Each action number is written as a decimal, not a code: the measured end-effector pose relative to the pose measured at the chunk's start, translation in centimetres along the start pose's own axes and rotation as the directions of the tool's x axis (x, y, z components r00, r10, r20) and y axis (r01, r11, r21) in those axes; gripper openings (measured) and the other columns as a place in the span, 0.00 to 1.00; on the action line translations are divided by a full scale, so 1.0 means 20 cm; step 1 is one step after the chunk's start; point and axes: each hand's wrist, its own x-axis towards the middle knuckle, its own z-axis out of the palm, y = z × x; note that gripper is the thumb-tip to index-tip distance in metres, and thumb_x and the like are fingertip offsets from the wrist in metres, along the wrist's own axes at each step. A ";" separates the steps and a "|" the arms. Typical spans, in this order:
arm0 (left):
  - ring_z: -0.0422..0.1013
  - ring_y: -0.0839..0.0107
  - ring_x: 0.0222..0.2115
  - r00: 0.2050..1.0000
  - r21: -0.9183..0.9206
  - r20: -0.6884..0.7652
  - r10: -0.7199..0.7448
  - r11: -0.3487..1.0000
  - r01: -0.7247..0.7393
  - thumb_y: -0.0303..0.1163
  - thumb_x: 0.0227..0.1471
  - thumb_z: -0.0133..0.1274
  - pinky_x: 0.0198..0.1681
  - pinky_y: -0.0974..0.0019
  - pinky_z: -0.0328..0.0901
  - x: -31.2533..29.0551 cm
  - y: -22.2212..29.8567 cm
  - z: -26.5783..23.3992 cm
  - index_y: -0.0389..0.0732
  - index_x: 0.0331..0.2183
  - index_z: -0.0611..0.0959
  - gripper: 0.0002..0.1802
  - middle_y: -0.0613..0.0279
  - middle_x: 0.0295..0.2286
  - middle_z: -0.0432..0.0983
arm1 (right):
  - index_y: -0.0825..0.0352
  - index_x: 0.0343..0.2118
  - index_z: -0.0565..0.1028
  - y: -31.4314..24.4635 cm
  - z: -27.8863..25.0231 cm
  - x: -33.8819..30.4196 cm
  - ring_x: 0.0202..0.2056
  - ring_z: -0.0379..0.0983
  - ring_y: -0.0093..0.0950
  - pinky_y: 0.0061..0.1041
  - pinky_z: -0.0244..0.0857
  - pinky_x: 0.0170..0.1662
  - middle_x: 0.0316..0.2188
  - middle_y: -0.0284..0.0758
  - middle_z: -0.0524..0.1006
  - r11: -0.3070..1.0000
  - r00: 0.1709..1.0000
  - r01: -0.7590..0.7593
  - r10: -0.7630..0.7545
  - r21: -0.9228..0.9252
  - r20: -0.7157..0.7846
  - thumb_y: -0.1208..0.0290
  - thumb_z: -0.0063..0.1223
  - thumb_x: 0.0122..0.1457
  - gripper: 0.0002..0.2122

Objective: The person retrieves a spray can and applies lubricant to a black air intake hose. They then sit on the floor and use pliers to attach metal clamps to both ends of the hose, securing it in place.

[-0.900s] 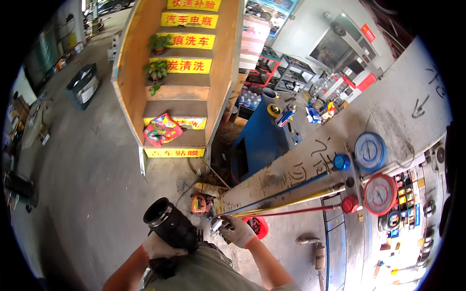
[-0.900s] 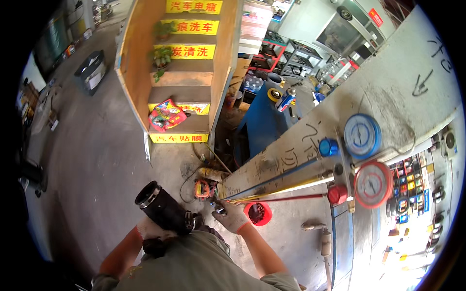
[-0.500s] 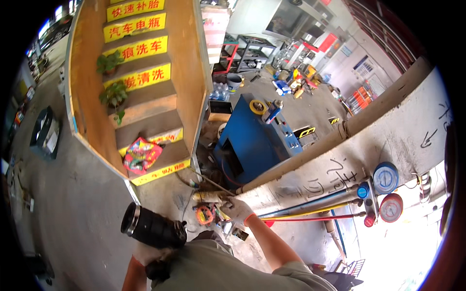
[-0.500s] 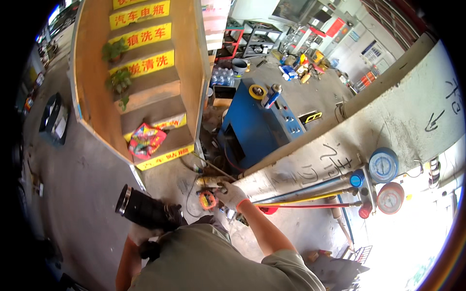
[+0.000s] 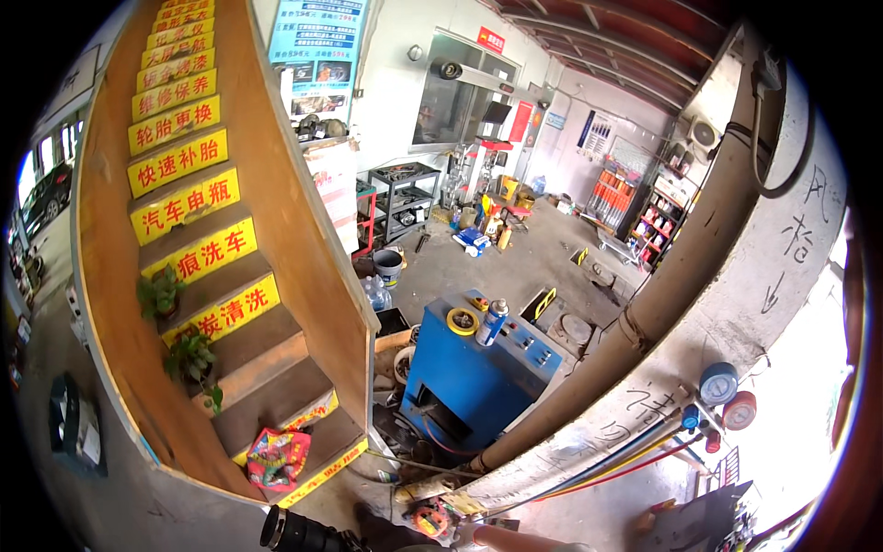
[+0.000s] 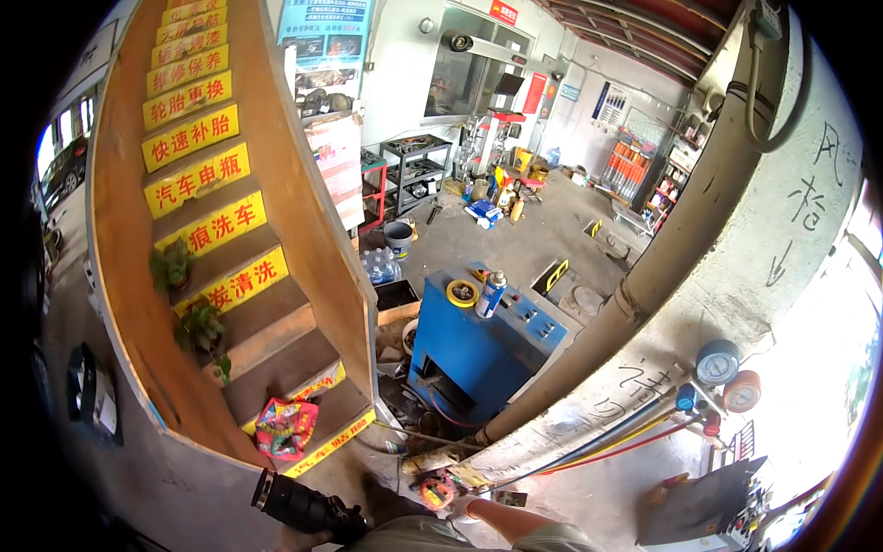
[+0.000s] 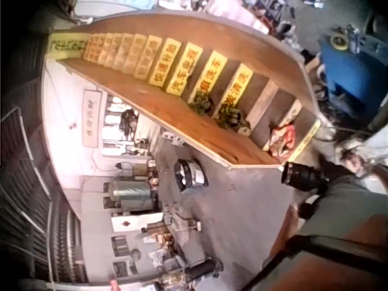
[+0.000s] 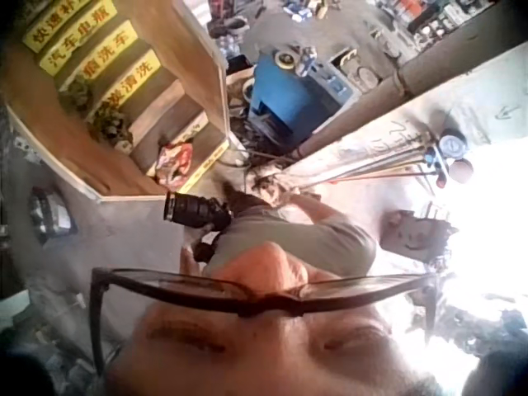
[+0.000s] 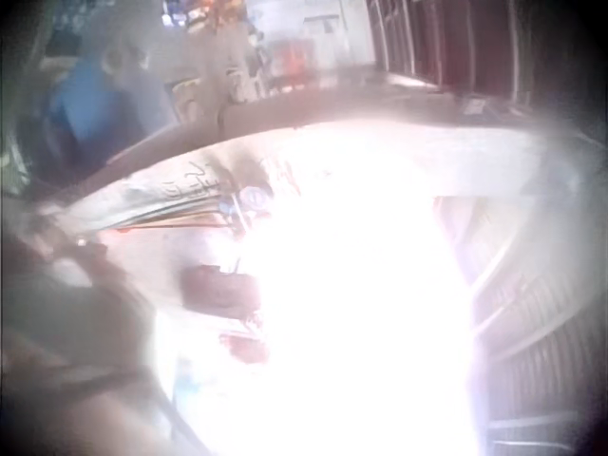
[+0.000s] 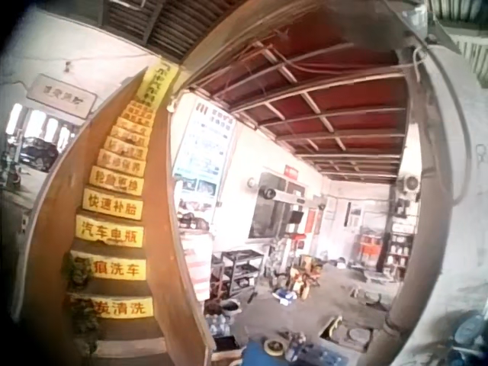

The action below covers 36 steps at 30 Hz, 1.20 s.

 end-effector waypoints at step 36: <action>0.80 0.64 0.51 0.799 0.046 0.577 -0.171 0.983 0.177 0.24 0.52 0.73 0.58 0.56 0.74 0.33 0.19 -0.45 0.38 0.57 0.85 0.30 0.62 0.51 0.84 | 0.63 0.50 0.85 -2.96 -0.62 -1.07 0.45 0.85 0.44 0.44 0.77 0.48 0.42 0.46 0.87 0.752 0.515 0.597 -0.094 0.278 -0.852 0.46 0.84 0.41 0.35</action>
